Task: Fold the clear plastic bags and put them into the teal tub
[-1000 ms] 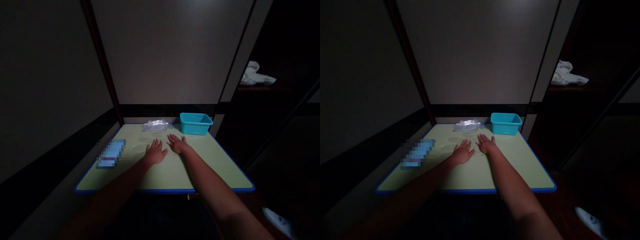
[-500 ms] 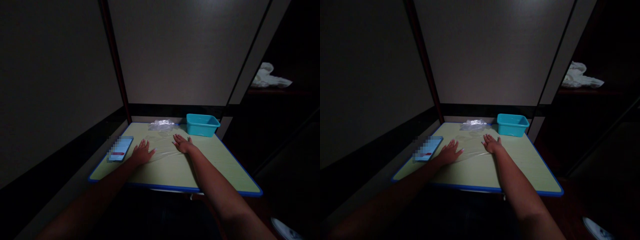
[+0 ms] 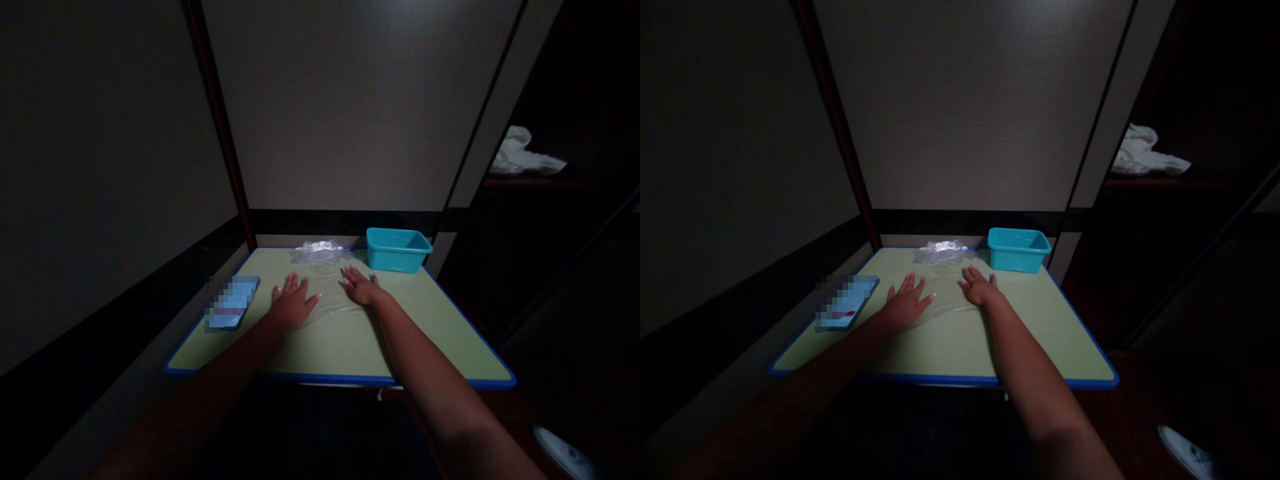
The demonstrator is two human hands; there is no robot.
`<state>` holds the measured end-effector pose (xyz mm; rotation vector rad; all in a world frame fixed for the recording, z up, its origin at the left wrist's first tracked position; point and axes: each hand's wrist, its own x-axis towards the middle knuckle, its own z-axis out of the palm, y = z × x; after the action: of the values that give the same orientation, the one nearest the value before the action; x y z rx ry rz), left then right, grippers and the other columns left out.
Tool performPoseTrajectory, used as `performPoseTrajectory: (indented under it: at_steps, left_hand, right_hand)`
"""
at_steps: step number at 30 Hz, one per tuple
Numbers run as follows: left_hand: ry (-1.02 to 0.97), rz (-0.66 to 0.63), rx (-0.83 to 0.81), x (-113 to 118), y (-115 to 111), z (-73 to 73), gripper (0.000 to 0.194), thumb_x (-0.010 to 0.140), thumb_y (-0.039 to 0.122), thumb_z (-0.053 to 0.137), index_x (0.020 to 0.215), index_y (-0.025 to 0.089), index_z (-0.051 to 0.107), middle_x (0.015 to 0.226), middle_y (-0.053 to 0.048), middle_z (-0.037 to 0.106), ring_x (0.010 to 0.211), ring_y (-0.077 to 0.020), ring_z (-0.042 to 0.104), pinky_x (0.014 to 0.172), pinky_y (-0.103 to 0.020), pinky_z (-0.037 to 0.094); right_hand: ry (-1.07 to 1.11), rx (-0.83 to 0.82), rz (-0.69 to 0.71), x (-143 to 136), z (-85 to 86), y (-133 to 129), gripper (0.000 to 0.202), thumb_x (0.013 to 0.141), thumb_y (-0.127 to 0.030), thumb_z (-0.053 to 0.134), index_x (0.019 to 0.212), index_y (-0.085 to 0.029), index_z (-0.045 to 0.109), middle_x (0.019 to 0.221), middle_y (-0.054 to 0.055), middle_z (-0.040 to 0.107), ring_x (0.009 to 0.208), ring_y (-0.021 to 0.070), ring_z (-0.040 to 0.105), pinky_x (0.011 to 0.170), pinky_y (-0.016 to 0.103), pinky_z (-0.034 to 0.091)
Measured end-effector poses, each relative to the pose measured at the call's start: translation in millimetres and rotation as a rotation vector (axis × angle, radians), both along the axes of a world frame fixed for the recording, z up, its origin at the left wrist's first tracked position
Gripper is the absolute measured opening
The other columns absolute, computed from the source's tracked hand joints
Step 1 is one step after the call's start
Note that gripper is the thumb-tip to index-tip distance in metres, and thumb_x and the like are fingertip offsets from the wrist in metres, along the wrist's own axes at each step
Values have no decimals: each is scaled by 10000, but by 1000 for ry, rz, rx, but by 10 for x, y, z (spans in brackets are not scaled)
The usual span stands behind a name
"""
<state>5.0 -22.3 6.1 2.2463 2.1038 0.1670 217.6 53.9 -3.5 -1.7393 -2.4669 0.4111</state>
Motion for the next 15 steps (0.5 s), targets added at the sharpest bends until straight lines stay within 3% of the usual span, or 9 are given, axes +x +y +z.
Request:
performPoseTrajectory:
  at_steps: [3,8,15]
  left_hand:
    - [-21,-102,-29,291,99,54,686,865,595,177,1421,192,188,1498,-129,37,1373,-257,3,1039,-567,106]
    - [-43,-160,-63,719,284,49,649,875,550,185,1413,187,217,1498,-132,65,1374,-261,7,1036,-579,95]
    - [-45,-259,-69,935,355,-137,667,863,571,182,1406,185,229,1502,-90,102,1376,-247,31,1048,-564,108]
  right_hand:
    - [115,56,-51,53,1,46,569,921,-468,104,1441,-238,97,1499,18,113,1369,205,105,1062,545,64]
    - [318,152,-63,98,37,121,693,875,-472,-154,1446,-149,71,1481,42,197,1352,143,181,1071,356,220]
    - [269,182,-86,71,58,109,638,899,-432,-129,1445,-159,57,1476,12,209,1347,124,195,1066,327,229]
